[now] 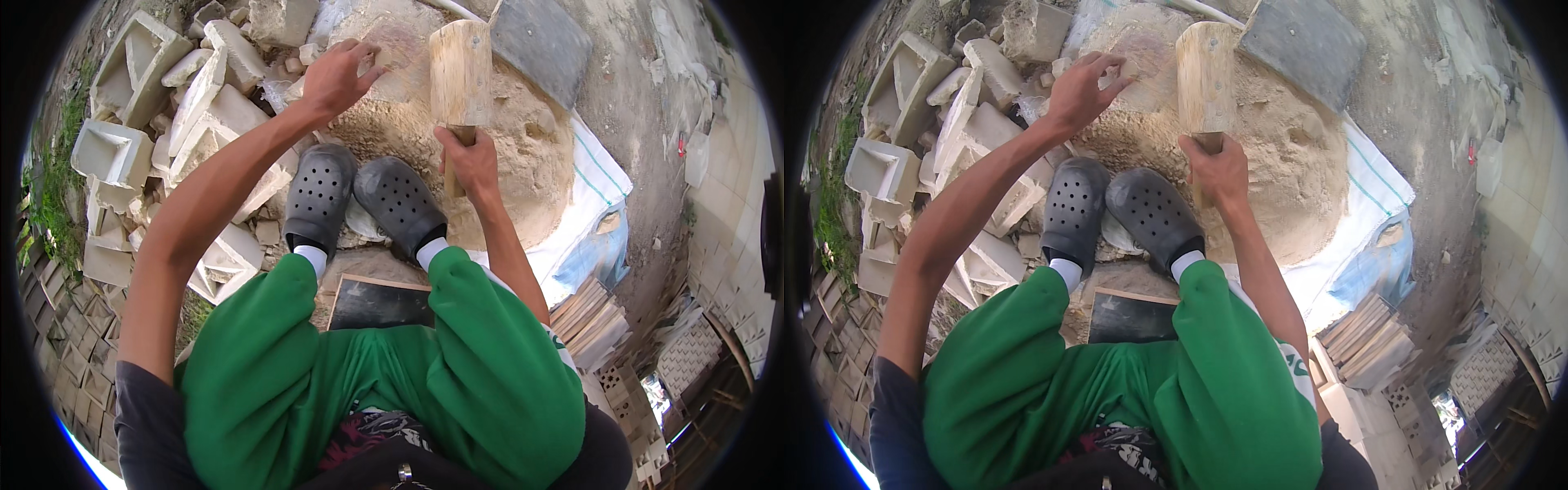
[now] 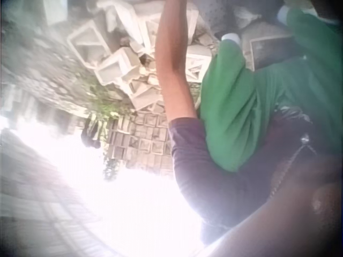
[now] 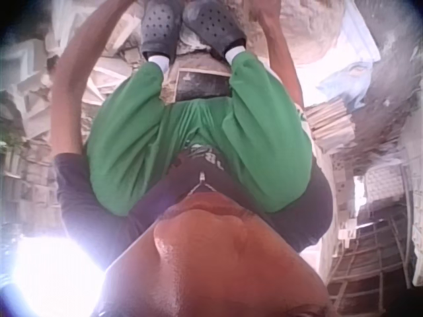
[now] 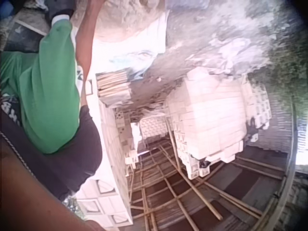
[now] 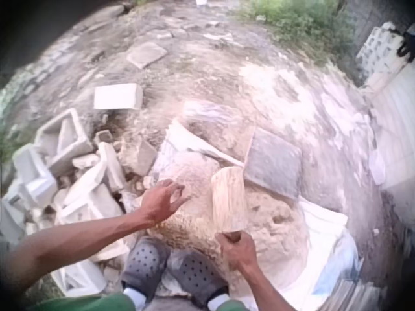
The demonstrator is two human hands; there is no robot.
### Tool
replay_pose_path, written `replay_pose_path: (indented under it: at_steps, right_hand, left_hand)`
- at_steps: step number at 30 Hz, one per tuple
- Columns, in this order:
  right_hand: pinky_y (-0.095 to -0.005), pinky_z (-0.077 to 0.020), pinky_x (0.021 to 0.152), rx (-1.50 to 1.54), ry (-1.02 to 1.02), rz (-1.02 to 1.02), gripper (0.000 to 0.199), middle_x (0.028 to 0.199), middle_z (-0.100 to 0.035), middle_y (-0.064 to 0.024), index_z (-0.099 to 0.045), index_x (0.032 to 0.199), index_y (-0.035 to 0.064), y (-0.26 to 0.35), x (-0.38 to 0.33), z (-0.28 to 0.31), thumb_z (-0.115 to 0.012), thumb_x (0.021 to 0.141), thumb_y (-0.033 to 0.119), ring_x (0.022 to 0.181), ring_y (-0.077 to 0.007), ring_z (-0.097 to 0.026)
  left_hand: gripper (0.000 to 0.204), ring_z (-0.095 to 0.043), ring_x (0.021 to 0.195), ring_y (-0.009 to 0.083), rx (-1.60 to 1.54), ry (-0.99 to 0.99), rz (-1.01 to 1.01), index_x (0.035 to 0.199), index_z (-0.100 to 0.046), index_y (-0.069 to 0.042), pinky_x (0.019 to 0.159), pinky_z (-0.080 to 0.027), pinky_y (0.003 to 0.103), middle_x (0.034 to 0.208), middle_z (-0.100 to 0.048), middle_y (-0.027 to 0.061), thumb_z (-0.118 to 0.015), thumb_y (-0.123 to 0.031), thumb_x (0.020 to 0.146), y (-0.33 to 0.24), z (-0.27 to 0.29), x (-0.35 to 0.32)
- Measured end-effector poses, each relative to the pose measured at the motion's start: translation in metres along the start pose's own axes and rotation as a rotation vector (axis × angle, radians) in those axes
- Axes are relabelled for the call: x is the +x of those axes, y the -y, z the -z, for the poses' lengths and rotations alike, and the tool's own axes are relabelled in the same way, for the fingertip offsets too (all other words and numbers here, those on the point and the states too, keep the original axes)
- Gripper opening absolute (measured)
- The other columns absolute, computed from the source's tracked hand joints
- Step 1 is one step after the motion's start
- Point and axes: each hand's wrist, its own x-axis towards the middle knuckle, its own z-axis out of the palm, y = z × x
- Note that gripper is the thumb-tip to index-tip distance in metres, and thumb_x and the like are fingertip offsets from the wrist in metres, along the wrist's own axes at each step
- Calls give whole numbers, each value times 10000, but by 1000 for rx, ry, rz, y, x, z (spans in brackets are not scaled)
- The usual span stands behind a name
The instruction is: The person sits on the ground and repeatedly strikes small pieces of stone with a wooden mallet to break them into smaller fragments. The person holds the stone with the left hand and swings the mallet with the right hand, working over a pile of sand and debris.
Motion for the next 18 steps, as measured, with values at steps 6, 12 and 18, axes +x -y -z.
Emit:
replay_pose_path:
  at_steps: [6, 12, 18]
  right_hand:
    - [-319, -526, 549, -22, 71, 92, 383, 709, -703, -84, -699, 945, -35, -2, 13, -6, -786, 846, 324, 549, -165, -670]
    - [-327, -532, 564, 80, 136, 285, 319, 690, -709, -80, -724, 952, -25, 11, 9, -18, -778, 858, 275, 569, -169, -682]
    - [-353, -541, 587, -94, 54, 419, 331, 712, -718, -112, -720, 960, -26, 9, 18, -35, -779, 838, 276, 614, -188, -706]
  left_hand:
    - [398, -719, 944, 229, -249, 110, 272, 1221, -684, -54, 802, -563, 371, 1112, -724, 130, -729, -307, 918, 2, 9, 3]
    - [416, -732, 939, 223, -463, 85, 338, 1203, -680, 4, 811, -567, 348, 1096, -743, 161, -723, -301, 923, 3, 10, 11]
    - [346, -744, 918, 229, -457, 6, 408, 1146, -723, -22, 823, -579, 349, 1008, -768, 148, -695, -289, 928, 4, 6, 16]
